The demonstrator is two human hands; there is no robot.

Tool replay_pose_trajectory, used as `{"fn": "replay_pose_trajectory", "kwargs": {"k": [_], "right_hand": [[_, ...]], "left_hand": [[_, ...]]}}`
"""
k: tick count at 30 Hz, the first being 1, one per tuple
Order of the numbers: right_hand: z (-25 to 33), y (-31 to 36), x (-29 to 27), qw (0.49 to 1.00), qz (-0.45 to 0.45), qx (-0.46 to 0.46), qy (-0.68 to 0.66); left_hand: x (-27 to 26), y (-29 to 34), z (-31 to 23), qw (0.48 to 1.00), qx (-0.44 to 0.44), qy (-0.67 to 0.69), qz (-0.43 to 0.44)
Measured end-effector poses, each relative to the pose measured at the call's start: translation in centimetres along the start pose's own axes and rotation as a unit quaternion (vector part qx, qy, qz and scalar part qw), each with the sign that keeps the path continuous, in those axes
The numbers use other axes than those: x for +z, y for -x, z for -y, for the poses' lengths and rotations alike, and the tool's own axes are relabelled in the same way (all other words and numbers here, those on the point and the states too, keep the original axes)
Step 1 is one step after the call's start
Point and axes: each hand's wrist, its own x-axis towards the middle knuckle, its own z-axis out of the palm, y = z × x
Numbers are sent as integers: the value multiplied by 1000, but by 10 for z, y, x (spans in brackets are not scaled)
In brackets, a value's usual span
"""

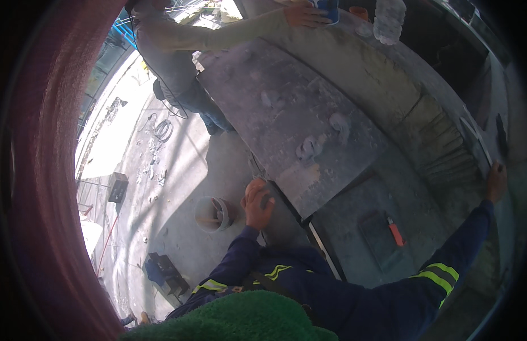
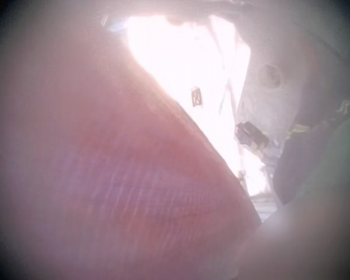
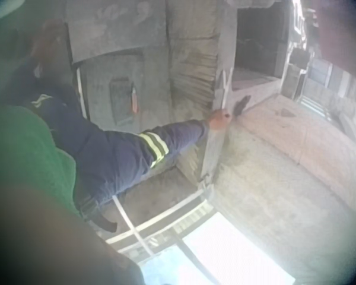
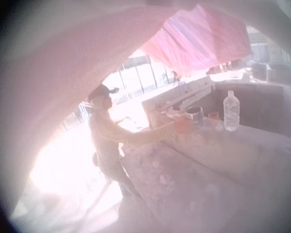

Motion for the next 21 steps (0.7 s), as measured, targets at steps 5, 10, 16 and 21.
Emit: {"fn": "replay_pose_trajectory", "kwargs": {"k": [5, 10, 16, 21], "right_hand": [[-4, -3, 2, 1000, -3, -10, 20], [-7, -10, 5, 999, 11, 6, 34], [4, -6, 0, 999, -10, 34, 12], [18, 3, -10, 999, -4, 34, 14]], "left_hand": [[0, 4, 2, 1000, -3, -6, -3], [-10, 9, -2, 1000, -4, -22, -12], [-17, 21, 7, 998, -36, -53, -9], [11, 33, 50, 991, -53, 63, 104]]}}
